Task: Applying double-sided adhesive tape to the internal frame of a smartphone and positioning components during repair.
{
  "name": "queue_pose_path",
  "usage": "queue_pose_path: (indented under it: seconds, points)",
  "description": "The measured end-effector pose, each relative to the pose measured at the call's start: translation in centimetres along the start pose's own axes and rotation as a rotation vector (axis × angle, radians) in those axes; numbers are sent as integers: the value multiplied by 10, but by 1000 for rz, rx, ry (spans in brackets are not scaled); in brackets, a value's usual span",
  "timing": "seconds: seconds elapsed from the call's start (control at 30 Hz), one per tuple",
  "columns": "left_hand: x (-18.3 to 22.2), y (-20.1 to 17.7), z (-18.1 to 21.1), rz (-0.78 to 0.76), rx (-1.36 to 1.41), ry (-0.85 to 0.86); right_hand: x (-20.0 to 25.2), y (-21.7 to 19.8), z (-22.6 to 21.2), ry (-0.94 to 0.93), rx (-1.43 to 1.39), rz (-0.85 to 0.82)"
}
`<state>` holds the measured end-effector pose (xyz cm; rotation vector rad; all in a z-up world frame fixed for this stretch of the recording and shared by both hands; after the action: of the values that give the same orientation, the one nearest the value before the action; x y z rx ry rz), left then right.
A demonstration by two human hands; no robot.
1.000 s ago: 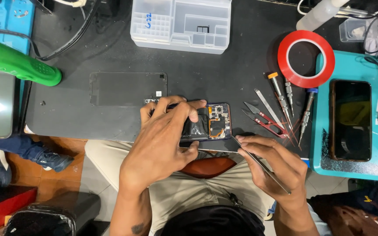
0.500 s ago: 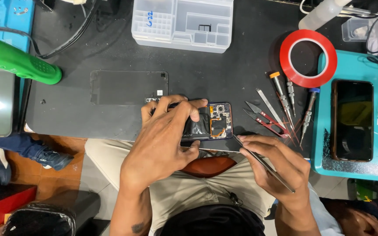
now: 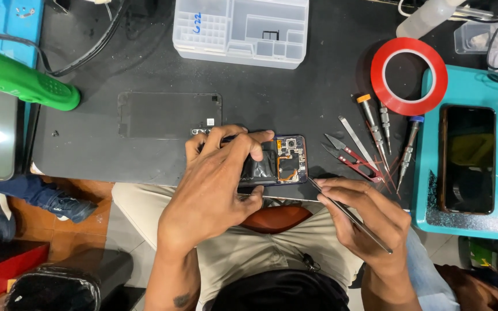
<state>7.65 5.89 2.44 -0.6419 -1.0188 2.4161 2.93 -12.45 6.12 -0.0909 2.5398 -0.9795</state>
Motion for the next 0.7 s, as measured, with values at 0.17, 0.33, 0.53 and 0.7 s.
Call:
queue_pose_path:
  seconds: [0.17,0.33,0.53,0.7]
  points:
    - [0,0,0,-2,-1,-2,1,1,1,-14,-13,10]
    - [-1,-2,8,-16,-25,4,-2,2,1,-41,-36,37]
    - [-1,-6,28,29,-125,93,-17,-2,-5,-83,42,131]
    - [6,-6,23,47,-164,48,-36,-10,-15,-192,33,210]
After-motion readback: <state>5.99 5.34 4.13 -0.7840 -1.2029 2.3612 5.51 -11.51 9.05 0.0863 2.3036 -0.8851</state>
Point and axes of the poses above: each hand's wrist, its own x-axis away from the middle knuckle, its own y-axis out of the palm, z = x × y, the point moved 8 cm from there along -x, towards the middle knuckle, and after that the axes turned 12 degrees about y, right-handed, at the moved point
